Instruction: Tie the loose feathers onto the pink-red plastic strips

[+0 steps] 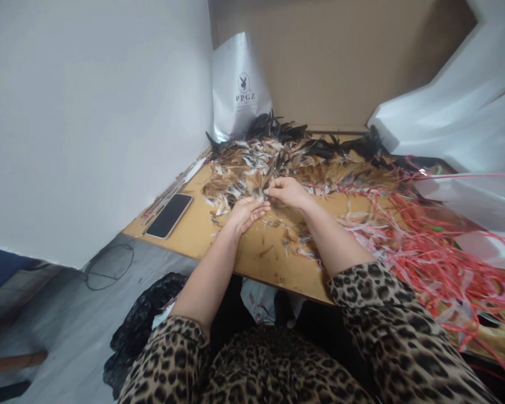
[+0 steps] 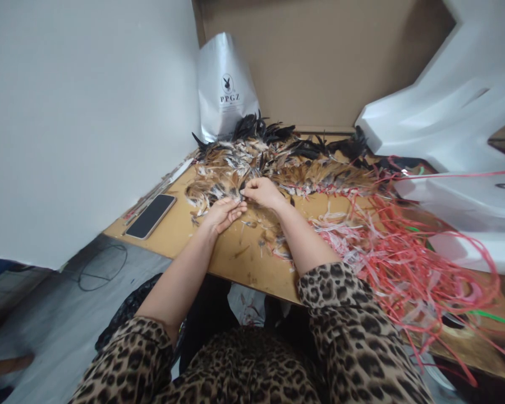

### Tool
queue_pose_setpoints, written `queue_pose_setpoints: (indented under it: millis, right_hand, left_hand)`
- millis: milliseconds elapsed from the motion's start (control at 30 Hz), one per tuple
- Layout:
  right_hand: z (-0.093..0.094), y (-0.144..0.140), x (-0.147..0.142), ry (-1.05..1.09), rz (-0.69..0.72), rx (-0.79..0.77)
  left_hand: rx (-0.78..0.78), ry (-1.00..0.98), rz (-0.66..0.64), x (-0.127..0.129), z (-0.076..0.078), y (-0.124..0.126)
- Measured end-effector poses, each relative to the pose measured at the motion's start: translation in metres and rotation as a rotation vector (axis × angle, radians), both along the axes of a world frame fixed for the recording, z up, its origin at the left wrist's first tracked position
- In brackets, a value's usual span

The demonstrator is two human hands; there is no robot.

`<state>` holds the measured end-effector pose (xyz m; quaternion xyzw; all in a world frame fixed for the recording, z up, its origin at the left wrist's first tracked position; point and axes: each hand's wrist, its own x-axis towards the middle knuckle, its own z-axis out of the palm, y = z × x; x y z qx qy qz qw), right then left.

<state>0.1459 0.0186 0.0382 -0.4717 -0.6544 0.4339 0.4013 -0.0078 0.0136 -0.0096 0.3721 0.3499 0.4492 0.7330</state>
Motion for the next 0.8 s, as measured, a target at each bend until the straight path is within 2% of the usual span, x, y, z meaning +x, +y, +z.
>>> queue_pose_setpoints:
  millis: [300,433,500,600,800]
  right_hand:
    - [-0.001,0.000,-0.002,0.020,-0.001,-0.031]
    - [-0.001,0.004,0.008,-0.008,-0.107,-0.014]
    - [-0.003,0.008,0.017,-0.120,-0.189,0.041]
    - [-0.006,0.012,0.029,-0.416,-0.239,0.128]
    - [0.005,0.004,0.035,-0.994,-0.107,0.067]
  left_hand:
    - [0.039,0.024,-0.004,0.001,0.000,-0.001]
    - [0.052,0.007,0.056,0.000,-0.003,0.002]
    - [0.047,-0.027,0.107,-0.001,-0.003,0.005]
    - [0.016,-0.068,0.176,-0.002,-0.002,0.006]
    - [-0.022,-0.081,0.196,-0.002,0.001,0.005]
